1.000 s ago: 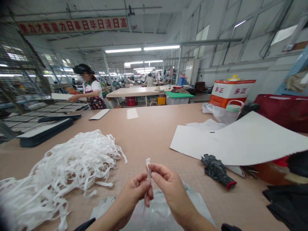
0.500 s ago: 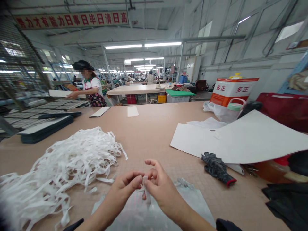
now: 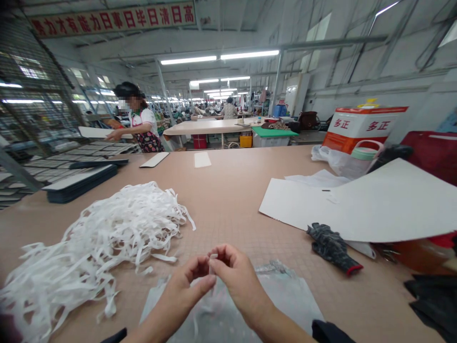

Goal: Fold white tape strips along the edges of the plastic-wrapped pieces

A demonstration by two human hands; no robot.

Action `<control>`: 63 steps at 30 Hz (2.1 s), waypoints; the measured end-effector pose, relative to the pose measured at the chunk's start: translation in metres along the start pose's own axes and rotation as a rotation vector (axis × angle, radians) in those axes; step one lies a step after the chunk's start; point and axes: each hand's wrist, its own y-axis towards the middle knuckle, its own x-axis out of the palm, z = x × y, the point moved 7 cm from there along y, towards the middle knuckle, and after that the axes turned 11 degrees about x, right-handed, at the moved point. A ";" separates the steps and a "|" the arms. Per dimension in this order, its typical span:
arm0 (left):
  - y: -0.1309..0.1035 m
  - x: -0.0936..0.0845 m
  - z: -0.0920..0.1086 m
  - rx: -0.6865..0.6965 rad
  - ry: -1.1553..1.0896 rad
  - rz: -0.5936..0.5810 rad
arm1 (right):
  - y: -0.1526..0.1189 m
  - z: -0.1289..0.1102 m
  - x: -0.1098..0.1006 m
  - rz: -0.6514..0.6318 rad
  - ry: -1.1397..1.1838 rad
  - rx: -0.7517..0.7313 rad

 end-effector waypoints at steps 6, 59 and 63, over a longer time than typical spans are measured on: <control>-0.023 0.001 -0.028 -0.228 -0.096 -0.170 | 0.012 0.006 -0.056 0.181 0.128 -0.058; -0.043 -0.097 -0.121 -0.373 0.798 -0.024 | -0.004 0.101 -0.230 0.691 -0.898 0.149; -0.038 -0.093 -0.111 -0.234 1.007 -0.076 | -0.003 0.092 -0.218 0.648 -0.948 0.074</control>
